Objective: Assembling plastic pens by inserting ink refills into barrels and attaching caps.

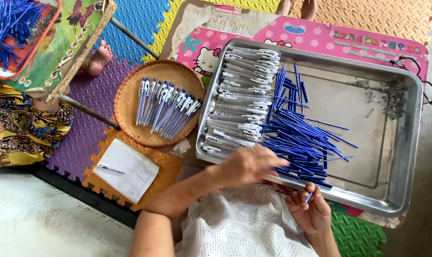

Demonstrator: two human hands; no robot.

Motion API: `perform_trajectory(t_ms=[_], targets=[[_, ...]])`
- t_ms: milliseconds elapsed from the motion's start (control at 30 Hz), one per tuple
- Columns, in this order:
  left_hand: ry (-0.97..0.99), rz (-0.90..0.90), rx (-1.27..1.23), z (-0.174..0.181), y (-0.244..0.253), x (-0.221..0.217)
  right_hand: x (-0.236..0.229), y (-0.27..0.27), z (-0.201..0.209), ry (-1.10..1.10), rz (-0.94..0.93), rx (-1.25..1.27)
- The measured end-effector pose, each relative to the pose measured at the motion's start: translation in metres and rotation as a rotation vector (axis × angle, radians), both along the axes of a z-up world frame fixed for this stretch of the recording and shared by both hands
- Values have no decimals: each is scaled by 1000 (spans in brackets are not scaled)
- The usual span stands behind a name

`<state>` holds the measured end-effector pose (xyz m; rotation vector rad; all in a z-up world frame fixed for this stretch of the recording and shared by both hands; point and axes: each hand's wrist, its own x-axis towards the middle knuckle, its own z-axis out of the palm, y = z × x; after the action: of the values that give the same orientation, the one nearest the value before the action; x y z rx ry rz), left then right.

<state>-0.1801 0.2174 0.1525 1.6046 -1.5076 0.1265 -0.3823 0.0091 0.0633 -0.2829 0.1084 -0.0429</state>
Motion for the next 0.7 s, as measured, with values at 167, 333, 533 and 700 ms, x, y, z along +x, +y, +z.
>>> perform_trajectory(t_ms=[167,333,533,700], targets=[[-158,272,485,-10,54,61,2,-5,-6,13,-24,-15],[-241,303,492,-22,62,68,12,-5,6,-7,-39,-94],[242,493,-300,33,55,65,39,-8,48,-205,-131,-242],[1571,-58,-1013,44,28,50,70,21,106,-300,-394,-793]])
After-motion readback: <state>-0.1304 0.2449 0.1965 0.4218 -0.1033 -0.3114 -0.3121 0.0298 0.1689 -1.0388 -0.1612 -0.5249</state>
